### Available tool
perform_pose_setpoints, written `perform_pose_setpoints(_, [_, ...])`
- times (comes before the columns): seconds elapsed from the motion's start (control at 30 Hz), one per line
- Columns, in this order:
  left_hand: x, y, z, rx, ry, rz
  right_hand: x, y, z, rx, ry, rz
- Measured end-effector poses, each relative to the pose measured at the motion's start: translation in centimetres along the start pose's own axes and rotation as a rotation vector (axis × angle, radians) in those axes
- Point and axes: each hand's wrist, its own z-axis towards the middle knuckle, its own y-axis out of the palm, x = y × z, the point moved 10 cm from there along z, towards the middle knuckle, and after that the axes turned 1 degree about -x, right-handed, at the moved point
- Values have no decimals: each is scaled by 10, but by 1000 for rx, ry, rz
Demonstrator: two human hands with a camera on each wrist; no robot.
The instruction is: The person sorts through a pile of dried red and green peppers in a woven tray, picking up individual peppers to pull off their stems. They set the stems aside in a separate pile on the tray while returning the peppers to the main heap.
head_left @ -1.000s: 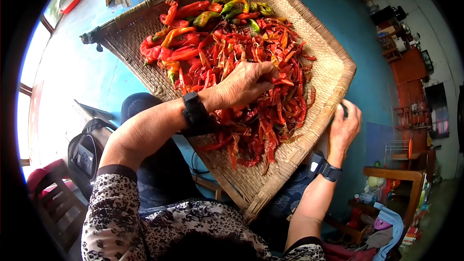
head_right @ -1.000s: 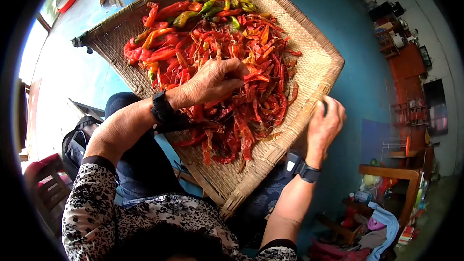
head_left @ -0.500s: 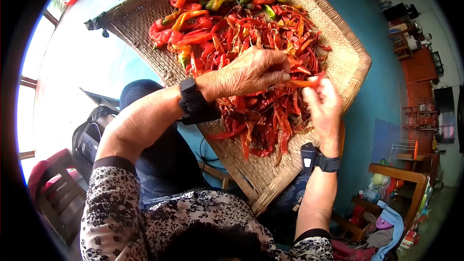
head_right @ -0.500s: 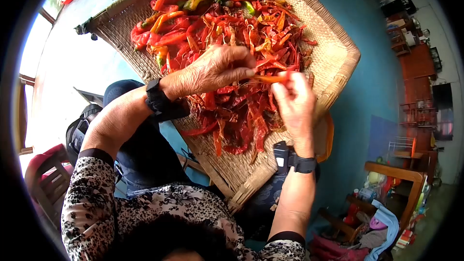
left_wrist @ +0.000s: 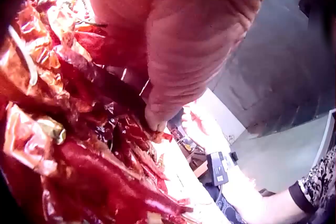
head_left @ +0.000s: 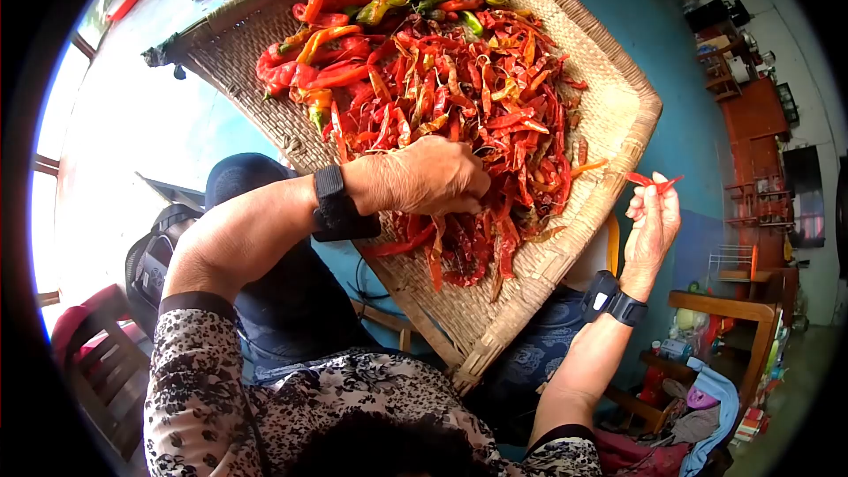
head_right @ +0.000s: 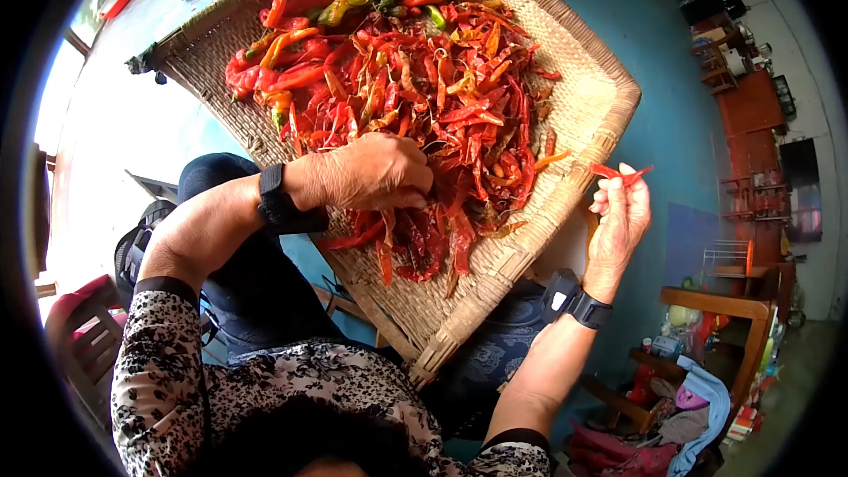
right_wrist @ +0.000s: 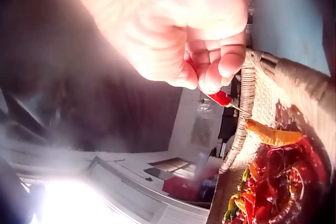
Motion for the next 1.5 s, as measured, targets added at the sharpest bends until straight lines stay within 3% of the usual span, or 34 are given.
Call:
perform_pose_setpoints(0.1, [-6, -13, 10, 63, -47, -153, -6, -28, 2, 133, -62, -47])
perform_pose_setpoints(0.17, [-18, -28, 11, 241, -94, -388, -10, -53, 2, 274, -104, -191])
perform_pose_setpoints(0.2, [-17, -42, 9, 372, -95, -467, -8, -64, 6, 312, -84, -340])
perform_pose_setpoints(0.23, [-22, -43, 10, 316, -185, -506, -5, -74, 7, 351, -62, -489])
perform_pose_setpoints(0.3, [-33, -42, 13, 356, -237, -554, -20, -63, 0, 376, -98, -1119])
perform_pose_setpoints(0.33, [-35, -39, 15, 358, -234, -552, -18, -53, -1, 351, -88, -1156])
perform_pose_setpoints(0.43, [-44, -37, 18, 429, -234, -724, -28, 12, -7, 138, -301, -815])
perform_pose_setpoints(0.5, [-44, -36, 21, 438, -234, -779, -16, 82, -21, -237, -184, -454])
perform_pose_setpoints(0.63, [-38, -33, 25, 420, -257, -821, 16, 170, -53, -632, 73, -355])
perform_pose_setpoints(0.8, [-21, -47, 18, 448, -130, -647, 5, 197, -54, -655, 10, -275])
perform_pose_setpoints(0.9, [-25, -68, 9, 573, -140, -568, 12, 190, -57, -660, 163, -188])
perform_pose_setpoints(1.03, [-60, -96, -11, 721, -309, -83, 9, 163, -48, -544, 139, -15])
perform_pose_setpoints(1.1, [-91, -93, -18, 625, -507, 134, 5, 142, -39, -459, 170, 126])
perform_pose_setpoints(1.17, [-112, -91, -27, 710, -591, 262, -1, 121, -26, -403, 119, 244])
perform_pose_setpoints(1.23, [-126, -82, -28, 516, -738, 162, -6, 96, -14, -318, 96, 359])
perform_pose_setpoints(1.33, [-127, -67, -14, 514, -576, 155, -12, 43, 5, -54, -20, 375])
perform_pose_setpoints(1.43, [-96, -63, 0, 582, -371, 20, -37, 2, 10, 179, -178, 270])
perform_pose_setpoints(1.47, [-81, -59, 7, 569, -239, 130, -35, -18, 11, 261, -202, 273])
perform_pose_setpoints(1.5, [-68, -57, 11, 542, -216, 120, -36, -32, 11, 317, -214, 288])
